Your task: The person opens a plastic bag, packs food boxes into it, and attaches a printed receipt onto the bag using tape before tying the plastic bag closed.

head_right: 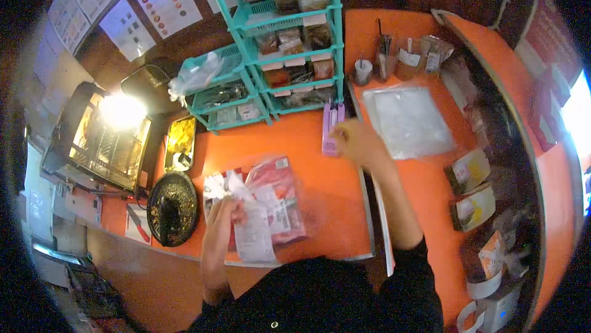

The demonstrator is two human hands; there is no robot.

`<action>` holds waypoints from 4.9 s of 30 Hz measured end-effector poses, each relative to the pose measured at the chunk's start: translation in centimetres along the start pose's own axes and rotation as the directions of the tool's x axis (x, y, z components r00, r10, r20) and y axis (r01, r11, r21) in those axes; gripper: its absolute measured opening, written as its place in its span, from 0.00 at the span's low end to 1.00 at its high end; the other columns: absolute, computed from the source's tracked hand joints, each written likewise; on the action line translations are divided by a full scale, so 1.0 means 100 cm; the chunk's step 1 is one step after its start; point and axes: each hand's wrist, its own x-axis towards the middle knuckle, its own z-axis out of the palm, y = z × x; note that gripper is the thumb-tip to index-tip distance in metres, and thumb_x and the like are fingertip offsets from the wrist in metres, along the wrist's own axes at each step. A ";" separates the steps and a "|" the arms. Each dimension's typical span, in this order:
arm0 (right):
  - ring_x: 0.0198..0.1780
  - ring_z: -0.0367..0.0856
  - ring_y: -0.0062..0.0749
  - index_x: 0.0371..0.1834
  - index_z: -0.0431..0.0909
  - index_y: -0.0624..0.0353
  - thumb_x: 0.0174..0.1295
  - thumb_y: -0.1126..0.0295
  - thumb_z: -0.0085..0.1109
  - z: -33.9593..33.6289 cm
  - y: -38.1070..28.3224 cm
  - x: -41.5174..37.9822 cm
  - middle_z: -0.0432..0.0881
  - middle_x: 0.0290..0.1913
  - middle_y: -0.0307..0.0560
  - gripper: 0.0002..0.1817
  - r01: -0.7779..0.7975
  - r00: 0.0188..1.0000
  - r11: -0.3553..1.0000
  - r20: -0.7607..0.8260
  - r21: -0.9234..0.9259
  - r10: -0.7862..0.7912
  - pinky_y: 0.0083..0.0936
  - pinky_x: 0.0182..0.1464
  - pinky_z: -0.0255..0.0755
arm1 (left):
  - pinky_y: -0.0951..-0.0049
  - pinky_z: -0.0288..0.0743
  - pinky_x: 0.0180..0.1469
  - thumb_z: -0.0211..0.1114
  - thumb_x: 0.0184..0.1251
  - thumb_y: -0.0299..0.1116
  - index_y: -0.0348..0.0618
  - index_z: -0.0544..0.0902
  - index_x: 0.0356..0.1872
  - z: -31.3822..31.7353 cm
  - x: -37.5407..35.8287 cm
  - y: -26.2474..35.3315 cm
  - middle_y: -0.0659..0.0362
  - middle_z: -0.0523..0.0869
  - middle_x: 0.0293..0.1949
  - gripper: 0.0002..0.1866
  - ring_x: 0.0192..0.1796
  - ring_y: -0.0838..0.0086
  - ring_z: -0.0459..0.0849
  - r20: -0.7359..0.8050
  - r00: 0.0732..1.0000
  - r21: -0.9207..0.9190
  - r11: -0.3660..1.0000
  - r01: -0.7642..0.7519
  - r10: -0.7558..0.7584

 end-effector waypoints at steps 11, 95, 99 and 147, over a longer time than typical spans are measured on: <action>0.38 0.82 0.53 0.37 0.82 0.59 0.54 0.62 0.58 -0.008 0.227 0.226 0.82 0.33 0.62 0.13 -0.081 0.897 0.860 -0.414 -0.504 -0.158 0.43 0.46 0.75 | 0.75 0.68 0.38 0.42 0.72 0.48 0.36 0.75 0.42 0.059 -0.011 -0.041 0.59 0.78 0.30 0.23 0.31 0.75 0.72 -0.631 0.775 -0.120 0.983 -0.140 0.033; 0.36 0.83 0.27 0.35 0.78 0.68 0.63 0.75 0.57 0.101 -0.101 -0.059 0.82 0.34 0.47 0.06 0.183 0.964 0.544 -0.041 0.819 -0.264 0.21 0.39 0.76 | 0.67 0.67 0.65 0.44 0.59 0.25 0.21 0.62 0.62 -0.062 0.013 0.031 0.41 0.74 0.58 0.28 0.60 0.55 0.75 0.711 0.699 -0.422 0.748 0.512 -0.077; 0.36 0.82 0.28 0.35 0.77 0.68 0.64 0.73 0.56 0.105 -0.105 -0.061 0.82 0.34 0.47 0.07 0.128 0.971 0.516 -0.001 0.847 -0.239 0.23 0.40 0.76 | 0.68 0.67 0.65 0.44 0.59 0.27 0.25 0.64 0.62 -0.068 0.010 0.022 0.42 0.75 0.57 0.28 0.60 0.58 0.76 0.589 0.792 -0.095 0.959 0.267 -0.162; 0.32 0.79 0.37 0.37 0.75 0.63 0.52 0.82 0.59 0.115 -0.136 -0.072 0.78 0.32 0.47 0.09 0.491 0.863 0.848 -0.248 0.202 -0.440 0.27 0.35 0.74 | 0.76 0.74 0.38 0.57 0.65 0.23 0.35 0.74 0.35 -0.024 -0.007 0.000 0.56 0.79 0.33 0.02 0.36 0.74 0.80 -0.029 0.718 0.425 0.659 -0.621 0.695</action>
